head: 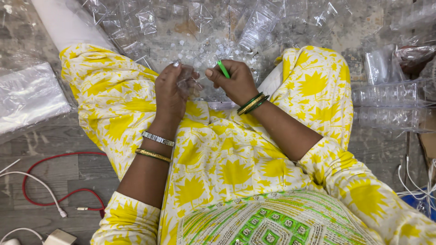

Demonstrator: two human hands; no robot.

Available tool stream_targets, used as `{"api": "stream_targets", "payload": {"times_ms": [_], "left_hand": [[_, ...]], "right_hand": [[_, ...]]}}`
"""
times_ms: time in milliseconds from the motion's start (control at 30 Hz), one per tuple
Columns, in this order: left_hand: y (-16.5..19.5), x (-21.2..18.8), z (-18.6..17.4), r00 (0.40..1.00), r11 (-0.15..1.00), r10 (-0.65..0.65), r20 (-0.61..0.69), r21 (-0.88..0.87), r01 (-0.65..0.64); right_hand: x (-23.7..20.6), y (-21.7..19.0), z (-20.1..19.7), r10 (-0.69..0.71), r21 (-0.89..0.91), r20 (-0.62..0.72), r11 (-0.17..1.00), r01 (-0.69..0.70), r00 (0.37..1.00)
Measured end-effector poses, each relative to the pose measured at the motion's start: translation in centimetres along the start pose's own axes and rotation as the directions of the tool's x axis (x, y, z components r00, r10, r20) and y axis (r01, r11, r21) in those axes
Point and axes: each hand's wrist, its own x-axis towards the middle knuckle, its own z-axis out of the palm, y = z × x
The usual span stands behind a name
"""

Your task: The person sits on the floor and uses a green utility knife to cut and trim small clear plastic pieces one at a time, holding each piece in one hand while cutting with the other, then setting the cut piece aside among scattered plastic scraps.

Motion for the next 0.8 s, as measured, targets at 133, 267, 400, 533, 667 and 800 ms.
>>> {"api": "stream_targets", "payload": {"times_ms": [133, 267, 400, 533, 667, 800], "left_hand": [[-0.1, 0.1, 0.0, 0.993, 0.997, 0.078, -0.091, 0.009, -0.078], [0.3, 0.2, 0.2, 0.983, 0.989, 0.100, -0.152, -0.092, -0.115], [0.9, 0.0, 0.3, 0.992, 0.987, 0.064, -0.107, -0.143, -0.079], [0.9, 0.1, 0.3, 0.995, 0.993, 0.032, -0.093, -0.113, -0.042], [0.4, 0.4, 0.0, 0.987, 0.985, 0.052, -0.155, -0.153, -0.076], [0.1, 0.5, -0.3, 0.963, 0.977, 0.144, -0.226, -0.120, -0.174]], "right_hand": [[0.0, -0.2, 0.3, 0.402, 0.236, 0.151, 0.872, -0.428, 0.903], [-0.6, 0.0, 0.5, 0.241, 0.137, 0.176, 0.954, -0.266, 0.954], [-0.8, 0.4, 0.7, -0.001, -0.020, 0.031, 1.000, 0.001, 1.000], [-0.6, 0.9, 1.3, -0.235, -0.349, -0.088, 0.917, 0.191, 0.968], [-1.0, 1.7, 2.4, -0.140, -0.343, -0.101, 0.934, 0.097, 0.985], [-1.9, 2.6, 3.2, -0.111, 0.029, 0.180, 0.994, 0.107, 0.977]]}}
